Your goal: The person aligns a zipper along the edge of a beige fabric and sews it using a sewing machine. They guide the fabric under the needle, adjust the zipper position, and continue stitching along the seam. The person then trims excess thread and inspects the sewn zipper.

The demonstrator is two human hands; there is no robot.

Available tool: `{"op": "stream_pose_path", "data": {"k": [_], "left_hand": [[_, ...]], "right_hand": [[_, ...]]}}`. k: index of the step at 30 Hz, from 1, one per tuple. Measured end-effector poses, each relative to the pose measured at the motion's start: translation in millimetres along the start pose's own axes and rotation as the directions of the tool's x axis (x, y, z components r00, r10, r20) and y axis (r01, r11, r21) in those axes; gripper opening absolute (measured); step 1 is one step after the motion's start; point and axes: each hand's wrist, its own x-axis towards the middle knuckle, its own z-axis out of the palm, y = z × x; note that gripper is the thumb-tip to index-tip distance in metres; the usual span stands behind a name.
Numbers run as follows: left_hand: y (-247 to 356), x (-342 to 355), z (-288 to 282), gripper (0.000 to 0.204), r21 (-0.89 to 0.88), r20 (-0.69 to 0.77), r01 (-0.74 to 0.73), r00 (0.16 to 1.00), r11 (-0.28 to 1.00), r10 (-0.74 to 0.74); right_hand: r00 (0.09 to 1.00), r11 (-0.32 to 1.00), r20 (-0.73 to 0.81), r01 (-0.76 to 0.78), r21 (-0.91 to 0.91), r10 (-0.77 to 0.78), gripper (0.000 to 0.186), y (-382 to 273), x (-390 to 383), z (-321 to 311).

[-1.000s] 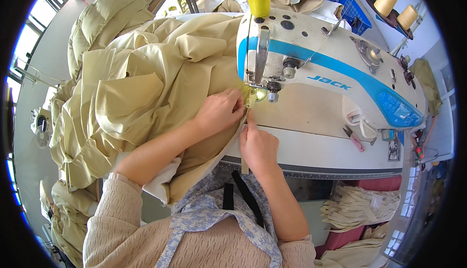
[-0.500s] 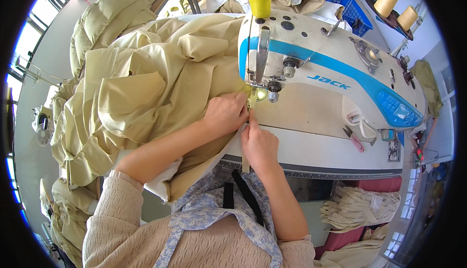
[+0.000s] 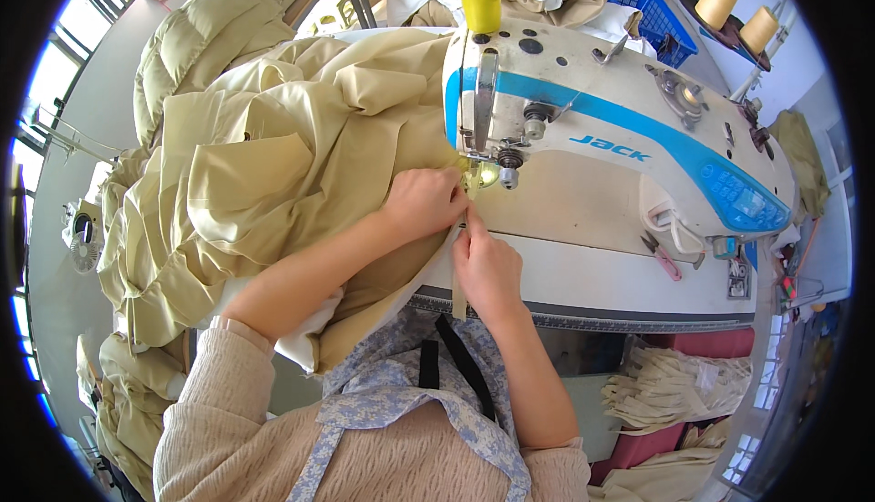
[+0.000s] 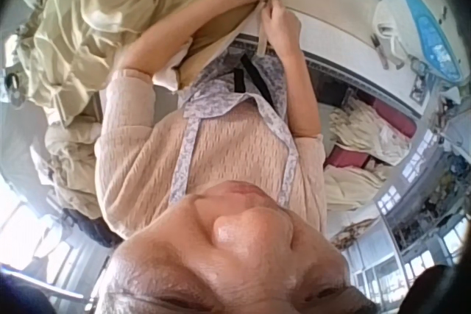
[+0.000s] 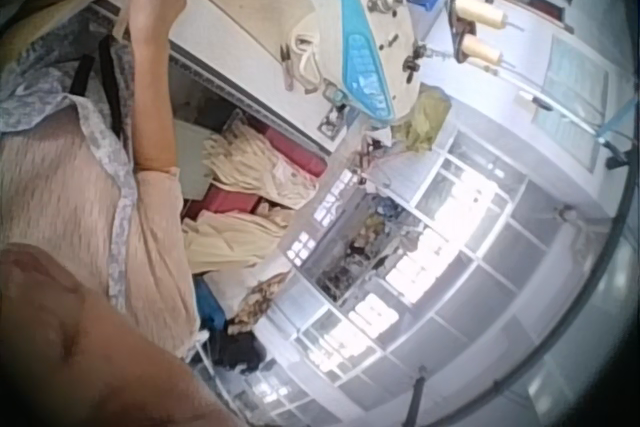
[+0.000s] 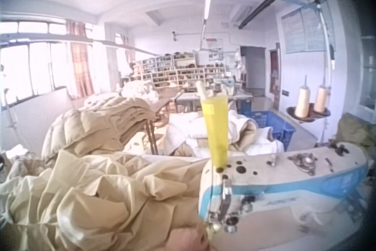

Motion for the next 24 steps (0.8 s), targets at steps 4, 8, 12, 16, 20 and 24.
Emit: {"op": "stream_pose_path", "data": {"k": [4,8,12,16,20,24], "left_hand": [[-0.7,4.0,1.0,0.021,0.048,-0.074,0.019,0.997,0.999,-0.016],[0.9,2.2,-2.6,0.021,-0.076,-0.127,0.077,0.988,0.994,-0.086],[0.6,-3.1,-10.3,0.022,-0.075,0.028,0.067,0.997,0.995,-0.065],[4.1,-1.2,-7.3,0.02,-0.049,0.008,0.082,0.997,0.995,-0.081],[9.3,4.6,-0.2,0.019,-0.052,-0.059,0.138,0.988,0.989,-0.141],[6.9,5.7,-3.1,0.02,-0.104,-0.023,0.149,0.988,0.983,-0.152]], "right_hand": [[1.0,0.999,-0.002,0.027,-0.038,-0.027,0.046,-0.7,-0.8,-2.2],[0.999,0.998,-0.01,-0.038,0.059,0.039,0.045,-1.0,-1.7,-4.2],[0.995,0.991,0.006,-0.096,0.088,0.096,0.044,-0.9,-1.1,-4.3],[0.999,0.998,-0.027,-0.018,0.06,0.02,0.045,0.8,-0.7,-1.7],[0.998,0.999,-0.04,0.047,-0.015,-0.048,0.046,3.2,0.3,1.2],[0.998,0.999,-0.03,0.046,-0.013,-0.046,0.046,5.0,-0.5,2.2]]}}
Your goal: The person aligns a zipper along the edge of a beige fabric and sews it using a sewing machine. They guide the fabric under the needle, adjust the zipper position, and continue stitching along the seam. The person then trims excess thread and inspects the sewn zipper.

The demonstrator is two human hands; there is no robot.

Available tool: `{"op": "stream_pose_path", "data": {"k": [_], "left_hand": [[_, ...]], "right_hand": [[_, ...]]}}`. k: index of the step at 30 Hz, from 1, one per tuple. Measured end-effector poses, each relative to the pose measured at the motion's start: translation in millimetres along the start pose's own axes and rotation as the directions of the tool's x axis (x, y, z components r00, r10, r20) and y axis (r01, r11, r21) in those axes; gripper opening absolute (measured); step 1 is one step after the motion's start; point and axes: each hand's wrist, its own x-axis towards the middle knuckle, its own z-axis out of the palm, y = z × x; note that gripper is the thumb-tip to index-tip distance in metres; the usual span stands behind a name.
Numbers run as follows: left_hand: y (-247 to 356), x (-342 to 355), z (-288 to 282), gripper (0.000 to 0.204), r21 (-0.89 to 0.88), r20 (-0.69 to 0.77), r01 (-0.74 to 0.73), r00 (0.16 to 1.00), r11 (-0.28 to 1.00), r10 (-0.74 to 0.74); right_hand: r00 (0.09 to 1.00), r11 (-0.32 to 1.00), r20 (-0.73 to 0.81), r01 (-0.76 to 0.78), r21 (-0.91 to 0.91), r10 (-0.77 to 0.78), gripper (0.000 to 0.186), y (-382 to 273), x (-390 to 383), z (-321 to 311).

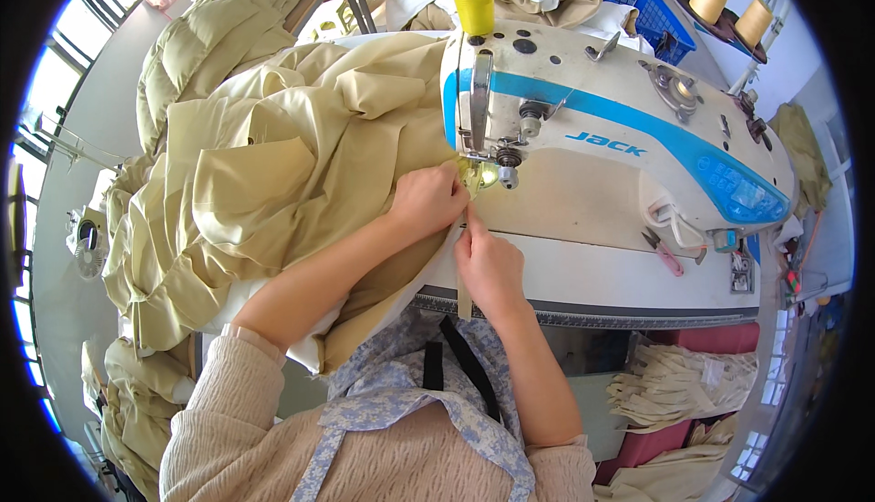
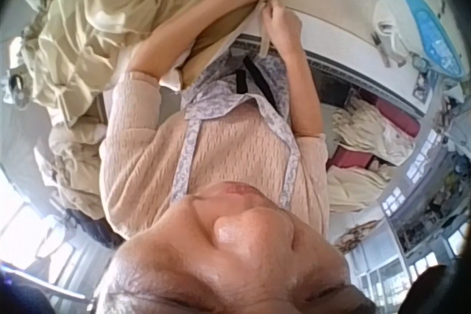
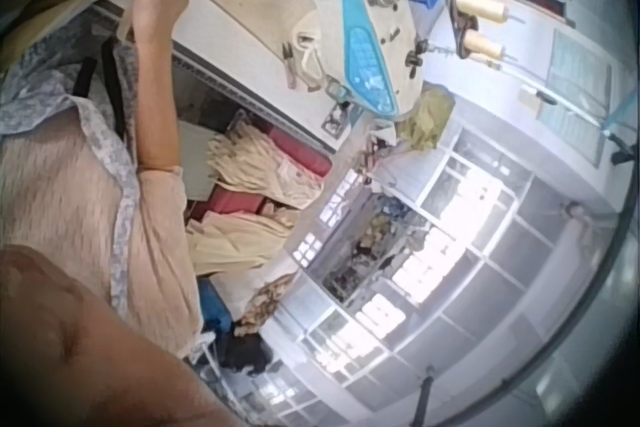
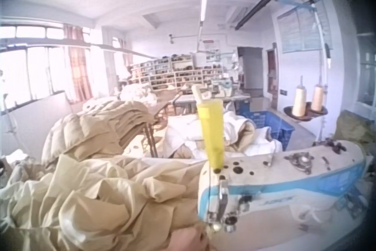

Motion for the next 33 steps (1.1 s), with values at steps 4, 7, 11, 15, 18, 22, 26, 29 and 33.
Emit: {"op": "stream_pose_path", "data": {"k": [4,7,11,15,18,22,26,29,33], "left_hand": [[-3.1,2.0,-2.1,0.02,-0.034,0.04,-0.023,0.999,0.999,0.024],[-0.3,6.5,5.6,0.019,-0.016,-0.05,-0.005,0.999,1.0,0.005],[1.1,14.3,15.6,0.021,0.016,-0.13,0.013,0.991,1.0,-0.011],[-3.7,17.0,13.4,0.023,0.028,-0.092,0.007,0.996,1.0,-0.004],[-3.8,17.3,11.7,0.023,0.055,-0.059,-0.019,0.998,0.998,0.023],[0.5,16.5,14.8,0.019,0.04,-0.106,-0.002,0.994,0.999,0.006],[-2.2,17.1,19.4,0.022,-0.005,-0.158,-0.003,0.987,1.0,0.002],[-3.4,18.7,24.0,0.023,0.037,-0.127,0.029,0.992,0.999,-0.024],[-2.0,21.7,26.3,0.016,0.069,-0.178,-0.019,0.984,0.997,0.031]], "right_hand": [[0.999,1.0,-0.033,0.025,-0.001,-0.025,0.046,1.4,-0.9,0.7],[0.999,0.999,-0.033,0.031,-0.023,-0.032,0.046,1.8,-0.8,1.8],[0.997,0.998,-0.047,0.052,-0.022,-0.053,0.046,2.6,-1.2,3.3],[0.997,0.999,-0.049,0.051,-0.006,-0.051,0.046,3.9,-2.9,4.5],[0.994,0.998,-0.082,0.068,0.003,-0.067,0.046,4.6,-3.2,6.2],[0.991,0.994,-0.083,0.099,-0.045,-0.102,0.044,3.6,-2.9,8.2],[0.991,0.992,-0.068,0.107,-0.066,-0.112,0.043,4.2,-3.0,8.3],[0.99,0.991,-0.071,0.121,-0.058,-0.125,0.043,5.5,-4.0,7.0],[0.994,0.994,-0.048,0.098,-0.052,-0.1,0.045,6.0,-5.3,7.3]]}}
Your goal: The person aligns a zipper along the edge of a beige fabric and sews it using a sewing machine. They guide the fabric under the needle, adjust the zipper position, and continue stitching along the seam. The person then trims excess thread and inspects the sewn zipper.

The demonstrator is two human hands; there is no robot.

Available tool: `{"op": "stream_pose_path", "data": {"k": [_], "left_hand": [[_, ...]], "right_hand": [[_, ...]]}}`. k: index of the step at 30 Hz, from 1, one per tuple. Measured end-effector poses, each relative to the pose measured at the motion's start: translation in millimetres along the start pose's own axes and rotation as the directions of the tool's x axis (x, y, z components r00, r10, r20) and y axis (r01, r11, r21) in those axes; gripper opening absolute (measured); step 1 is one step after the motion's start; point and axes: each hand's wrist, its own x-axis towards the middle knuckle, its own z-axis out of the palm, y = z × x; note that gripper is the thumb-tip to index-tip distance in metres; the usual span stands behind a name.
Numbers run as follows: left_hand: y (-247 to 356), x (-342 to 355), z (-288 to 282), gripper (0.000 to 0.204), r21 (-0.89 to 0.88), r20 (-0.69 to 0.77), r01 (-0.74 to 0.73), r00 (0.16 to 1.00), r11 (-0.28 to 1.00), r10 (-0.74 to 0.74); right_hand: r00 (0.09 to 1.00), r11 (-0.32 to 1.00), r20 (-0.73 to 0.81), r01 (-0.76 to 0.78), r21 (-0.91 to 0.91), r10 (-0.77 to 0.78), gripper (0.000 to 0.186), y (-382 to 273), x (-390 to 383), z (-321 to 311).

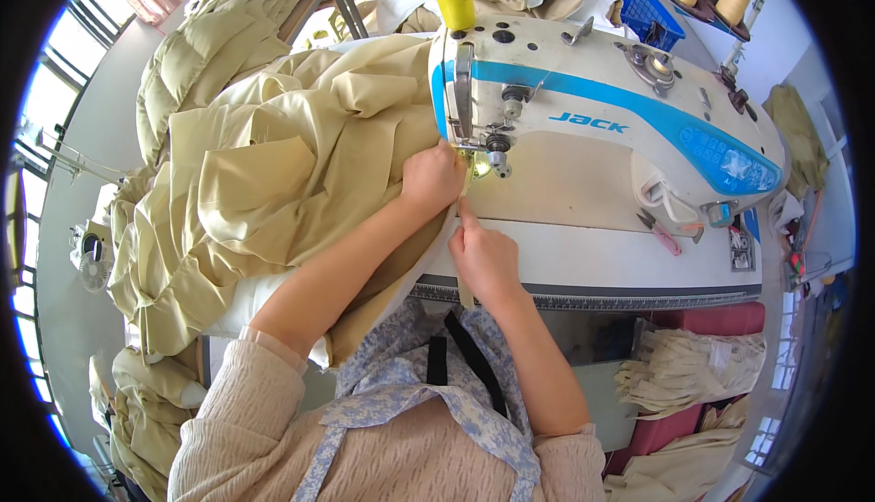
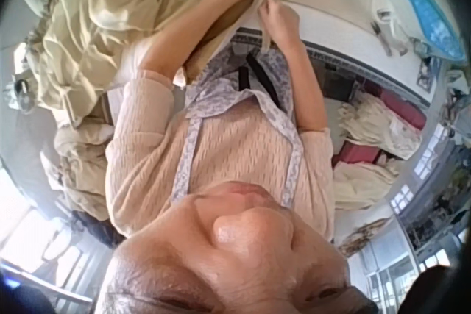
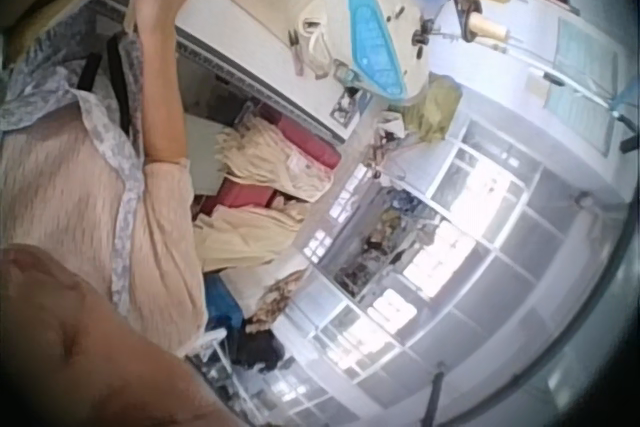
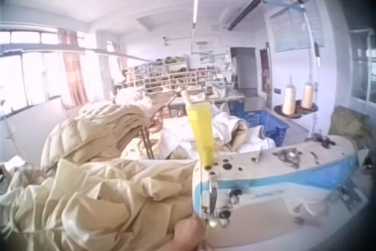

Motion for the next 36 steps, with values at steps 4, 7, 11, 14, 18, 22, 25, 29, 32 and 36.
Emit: {"op": "stream_pose_path", "data": {"k": [4,7,11,14,18,22,25,29,32,36], "left_hand": [[-0.5,1.6,-0.8,0.016,0.019,0.051,0.009,0.999,1.0,-0.01],[-4.9,4.4,3.9,0.022,0.015,0.022,-0.01,1.0,1.0,0.009],[-11.9,9.4,14.2,0.024,-0.003,0.019,0.029,0.999,1.0,-0.029],[-11.1,14.4,9.4,0.026,-0.035,0.043,0.112,0.993,0.993,-0.111],[-4.1,8.9,-32.9,0.025,-0.122,0.154,0.087,0.986,0.989,-0.067],[-1.5,-36.0,-81.3,0.03,-0.138,0.141,-0.176,0.971,0.975,0.195],[-2.3,-63.5,-86.5,0.035,-0.161,0.047,-0.582,0.802,0.797,0.595],[-10.9,-62.8,-73.4,0.032,-0.131,0.011,-0.614,0.784,0.779,0.62],[-14.0,-60.4,-69.4,0.031,-0.152,0.031,-0.571,0.813,0.807,0.581],[-16.0,-59.5,-74.3,0.033,-0.238,0.025,-0.55,0.82,0.8,0.572]], "right_hand": [[1.0,1.0,-0.009,0.019,0.009,-0.019,0.046,0.5,-1.5,1.9],[1.0,1.0,-0.018,0.016,-0.007,-0.016,0.046,2.8,-2.0,3.3],[1.0,1.0,-0.005,0.0,-0.009,0.0,0.046,4.2,-0.6,4.1],[1.0,1.0,0.018,-0.01,0.009,0.01,0.046,-0.1,1.9,1.3],[0.982,0.962,0.124,-0.169,0.213,0.145,0.046,-11.9,-4.8,-14.0],[0.923,0.833,0.293,-0.36,0.42,0.251,0.039,-26.4,-28.1,-36.7],[0.899,0.734,0.414,-0.376,0.565,0.142,0.032,-34.8,-41.9,-48.1],[0.907,0.712,0.412,-0.233,0.662,-0.087,0.025,-31.8,-44.0,-52.5],[0.972,0.827,0.106,0.118,0.55,-0.209,0.018,-13.7,-32.7,-49.7],[0.901,0.88,-0.087,0.434,0.192,-0.425,0.037,4.1,-15.8,-28.9]]}}
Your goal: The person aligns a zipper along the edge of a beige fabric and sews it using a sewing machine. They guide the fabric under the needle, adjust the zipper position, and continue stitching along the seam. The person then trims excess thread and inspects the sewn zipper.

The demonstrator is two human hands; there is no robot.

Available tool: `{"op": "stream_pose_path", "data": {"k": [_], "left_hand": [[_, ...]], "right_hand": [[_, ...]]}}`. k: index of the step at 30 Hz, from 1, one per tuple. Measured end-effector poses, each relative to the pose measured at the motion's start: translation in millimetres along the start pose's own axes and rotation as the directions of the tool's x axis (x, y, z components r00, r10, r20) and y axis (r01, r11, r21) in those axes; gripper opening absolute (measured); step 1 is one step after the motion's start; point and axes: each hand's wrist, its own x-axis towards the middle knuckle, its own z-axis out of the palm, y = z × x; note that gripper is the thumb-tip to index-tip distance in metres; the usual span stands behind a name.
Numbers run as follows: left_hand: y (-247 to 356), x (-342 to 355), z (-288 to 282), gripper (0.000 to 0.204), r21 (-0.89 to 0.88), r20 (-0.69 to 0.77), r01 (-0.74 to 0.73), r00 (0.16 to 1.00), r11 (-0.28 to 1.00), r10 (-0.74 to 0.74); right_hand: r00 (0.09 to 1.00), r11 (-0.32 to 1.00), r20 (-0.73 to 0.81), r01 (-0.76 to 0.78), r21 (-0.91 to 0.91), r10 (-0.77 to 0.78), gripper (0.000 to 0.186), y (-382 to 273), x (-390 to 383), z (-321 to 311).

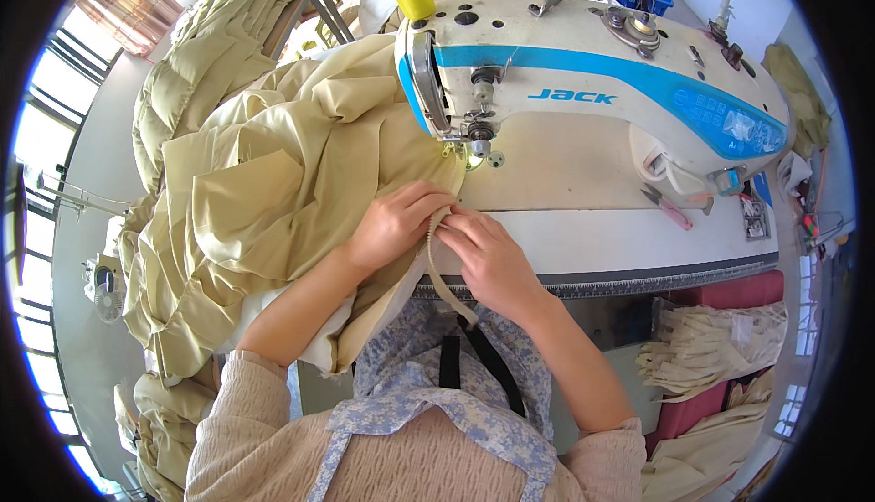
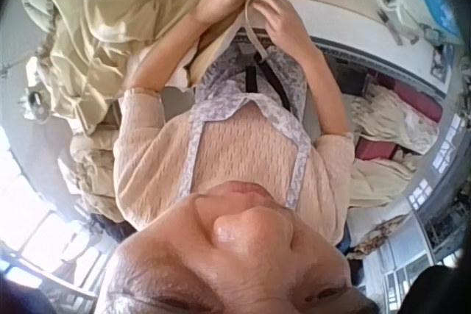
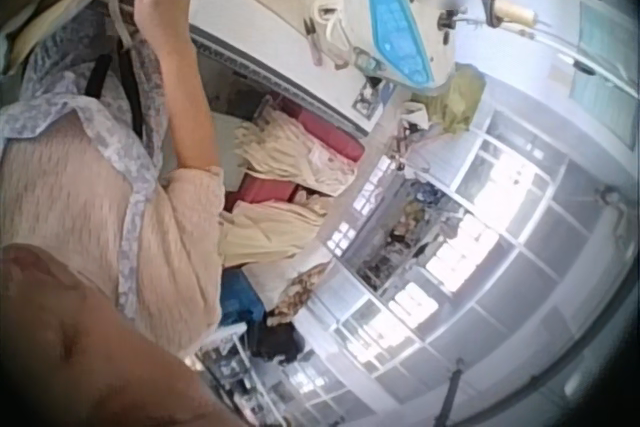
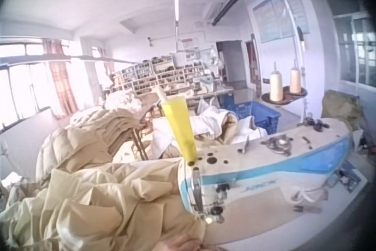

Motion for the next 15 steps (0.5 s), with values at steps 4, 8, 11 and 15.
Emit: {"op": "stream_pose_path", "data": {"k": [4,8,11,15], "left_hand": [[-16.4,12.1,-3.6,0.033,-0.112,-0.096,0.101,0.989,0.989,-0.112],[-37.8,35.2,5.7,0.02,-0.349,0.013,0.435,0.888,0.83,-0.459],[-48.7,52.5,16.8,0.018,0.098,0.012,0.42,0.906,0.902,-0.423],[-53.5,65.2,26.0,0.022,0.181,0.045,0.467,0.875,0.865,-0.482]], "right_hand": [[0.998,0.995,0.002,0.058,-0.084,-0.058,0.031,10.4,5.9,12.4],[0.957,0.965,-0.127,-0.261,0.031,0.262,0.015,6.8,15.7,15.6],[0.931,0.938,-0.163,-0.342,-0.064,0.328,0.014,6.3,28.0,21.1],[0.962,0.907,-0.152,-0.267,-0.326,0.228,0.015,8.9,37.1,34.6]]}}
